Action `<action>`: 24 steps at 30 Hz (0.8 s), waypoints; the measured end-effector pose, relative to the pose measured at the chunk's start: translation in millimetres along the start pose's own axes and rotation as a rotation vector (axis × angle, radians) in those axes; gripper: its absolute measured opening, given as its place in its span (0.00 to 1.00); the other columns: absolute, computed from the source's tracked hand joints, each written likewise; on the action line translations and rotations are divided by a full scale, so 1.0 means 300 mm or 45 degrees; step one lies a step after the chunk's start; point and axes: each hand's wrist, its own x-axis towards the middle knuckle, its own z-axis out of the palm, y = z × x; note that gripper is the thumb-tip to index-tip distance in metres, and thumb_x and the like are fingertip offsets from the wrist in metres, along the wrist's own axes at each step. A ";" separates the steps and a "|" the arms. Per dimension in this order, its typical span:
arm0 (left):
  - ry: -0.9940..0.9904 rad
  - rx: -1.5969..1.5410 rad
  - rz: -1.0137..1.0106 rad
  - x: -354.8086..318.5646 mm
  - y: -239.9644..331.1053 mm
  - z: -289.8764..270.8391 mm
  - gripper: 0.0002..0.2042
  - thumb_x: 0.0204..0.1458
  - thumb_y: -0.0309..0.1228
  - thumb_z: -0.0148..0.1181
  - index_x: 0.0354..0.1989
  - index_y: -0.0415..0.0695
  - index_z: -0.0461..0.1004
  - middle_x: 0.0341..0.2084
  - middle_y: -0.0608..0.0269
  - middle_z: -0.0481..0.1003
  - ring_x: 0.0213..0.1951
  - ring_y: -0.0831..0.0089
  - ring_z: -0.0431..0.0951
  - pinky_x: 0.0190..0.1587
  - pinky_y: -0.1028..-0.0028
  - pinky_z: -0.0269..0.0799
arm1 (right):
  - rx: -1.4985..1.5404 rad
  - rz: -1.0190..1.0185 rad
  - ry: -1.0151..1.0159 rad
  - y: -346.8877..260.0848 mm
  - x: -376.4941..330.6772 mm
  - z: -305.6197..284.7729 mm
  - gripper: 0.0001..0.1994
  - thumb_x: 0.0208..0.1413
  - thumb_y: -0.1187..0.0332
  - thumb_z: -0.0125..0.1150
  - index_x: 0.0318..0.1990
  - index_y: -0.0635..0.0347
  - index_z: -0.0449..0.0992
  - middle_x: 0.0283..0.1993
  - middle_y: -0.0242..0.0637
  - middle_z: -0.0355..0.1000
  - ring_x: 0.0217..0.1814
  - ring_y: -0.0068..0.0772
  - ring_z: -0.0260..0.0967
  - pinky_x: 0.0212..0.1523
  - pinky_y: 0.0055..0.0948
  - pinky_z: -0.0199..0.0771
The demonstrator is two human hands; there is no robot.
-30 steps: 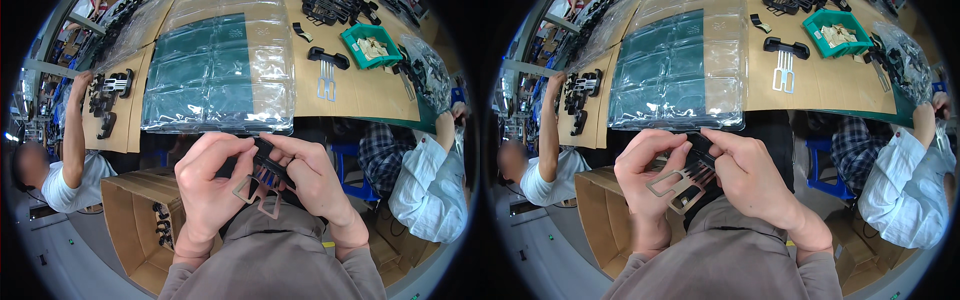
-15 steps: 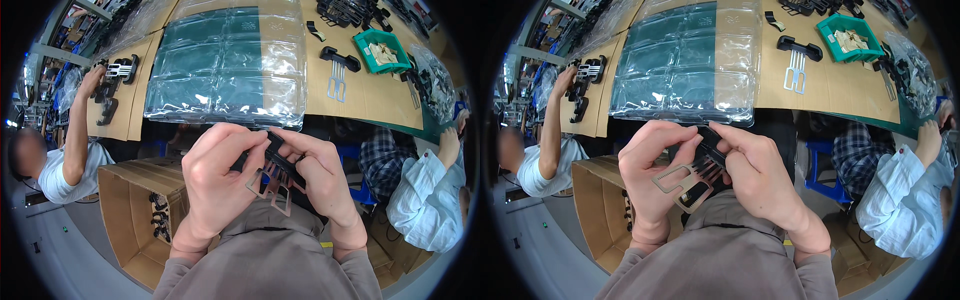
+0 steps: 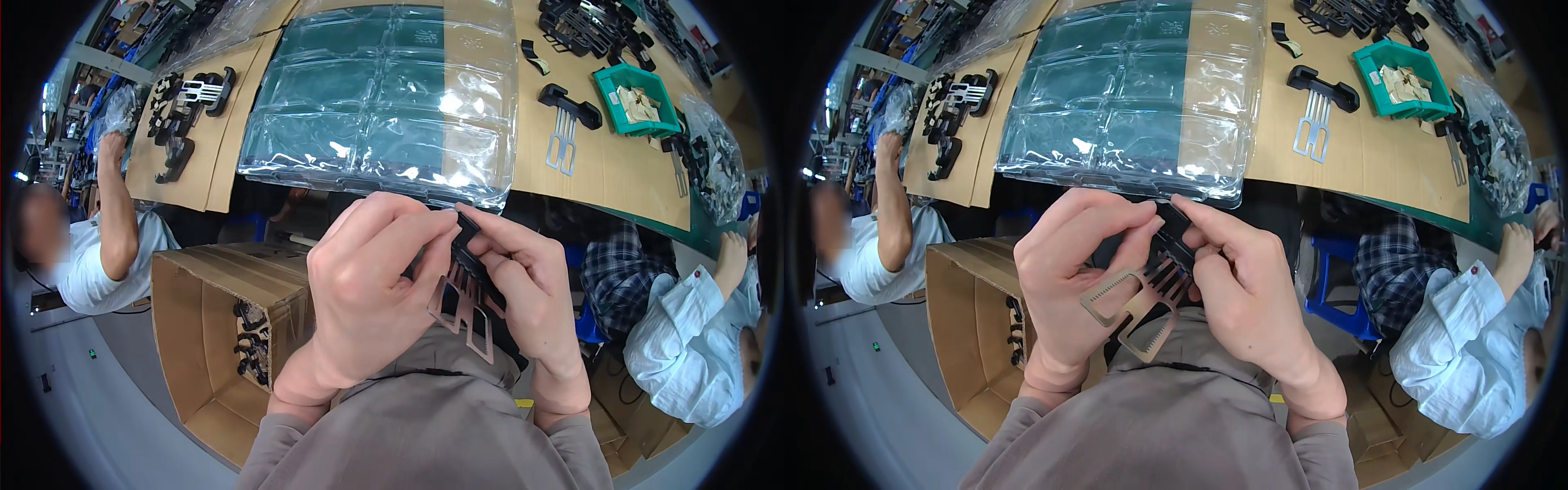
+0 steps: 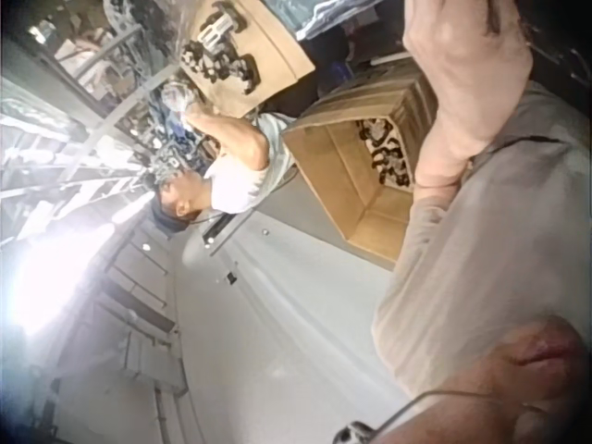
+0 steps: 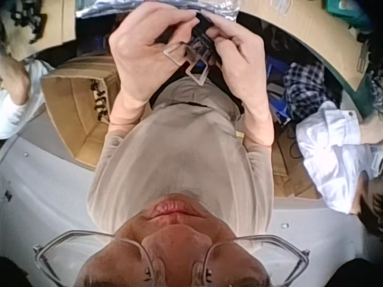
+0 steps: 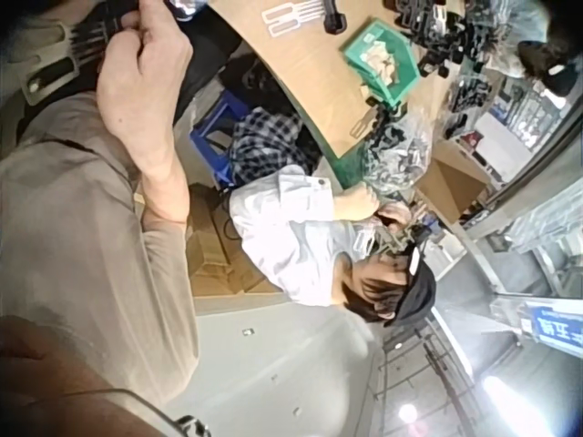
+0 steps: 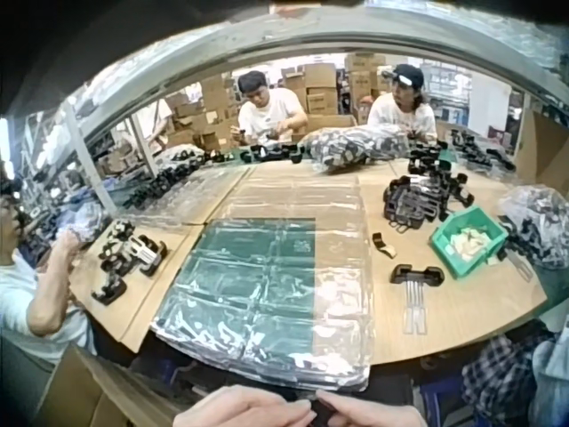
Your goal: The person is manually assembling metal brackets and plastic chassis components at a production workbench.
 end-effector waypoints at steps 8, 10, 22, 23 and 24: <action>-0.001 0.015 0.017 -0.006 0.004 -0.006 0.10 0.44 0.12 0.68 0.35 0.36 0.85 0.32 0.60 0.80 0.30 0.73 0.75 0.32 0.78 0.70 | -0.179 -0.096 0.063 0.023 0.007 0.010 0.20 0.63 0.83 0.54 0.61 0.68 0.79 0.34 0.30 0.77 0.30 0.12 0.62 0.31 0.11 0.59; 0.019 0.015 0.022 -0.008 0.004 -0.002 0.10 0.44 0.13 0.68 0.35 0.36 0.85 0.31 0.61 0.80 0.29 0.72 0.75 0.32 0.77 0.70 | -0.195 -0.103 0.072 0.029 0.010 0.013 0.19 0.63 0.83 0.55 0.60 0.68 0.80 0.34 0.30 0.78 0.31 0.12 0.62 0.31 0.11 0.60; 0.138 0.117 0.121 -0.021 0.011 0.023 0.10 0.40 0.13 0.70 0.32 0.37 0.84 0.29 0.62 0.79 0.27 0.70 0.74 0.29 0.74 0.71 | -0.158 -0.191 0.148 0.058 0.017 0.032 0.17 0.62 0.83 0.57 0.57 0.68 0.82 0.35 0.31 0.80 0.32 0.13 0.65 0.33 0.11 0.64; 0.155 0.137 0.145 -0.021 0.012 0.025 0.10 0.40 0.13 0.70 0.32 0.37 0.84 0.29 0.62 0.79 0.27 0.70 0.74 0.29 0.74 0.71 | -0.152 -0.199 0.160 0.058 0.017 0.034 0.17 0.62 0.83 0.57 0.57 0.68 0.82 0.35 0.31 0.80 0.32 0.13 0.65 0.33 0.12 0.64; 0.154 0.138 0.147 -0.022 0.012 0.026 0.10 0.40 0.13 0.70 0.32 0.37 0.84 0.29 0.62 0.79 0.27 0.70 0.74 0.29 0.74 0.71 | -0.150 -0.200 0.161 0.062 0.018 0.036 0.17 0.62 0.83 0.57 0.57 0.68 0.82 0.35 0.31 0.80 0.32 0.13 0.65 0.33 0.12 0.64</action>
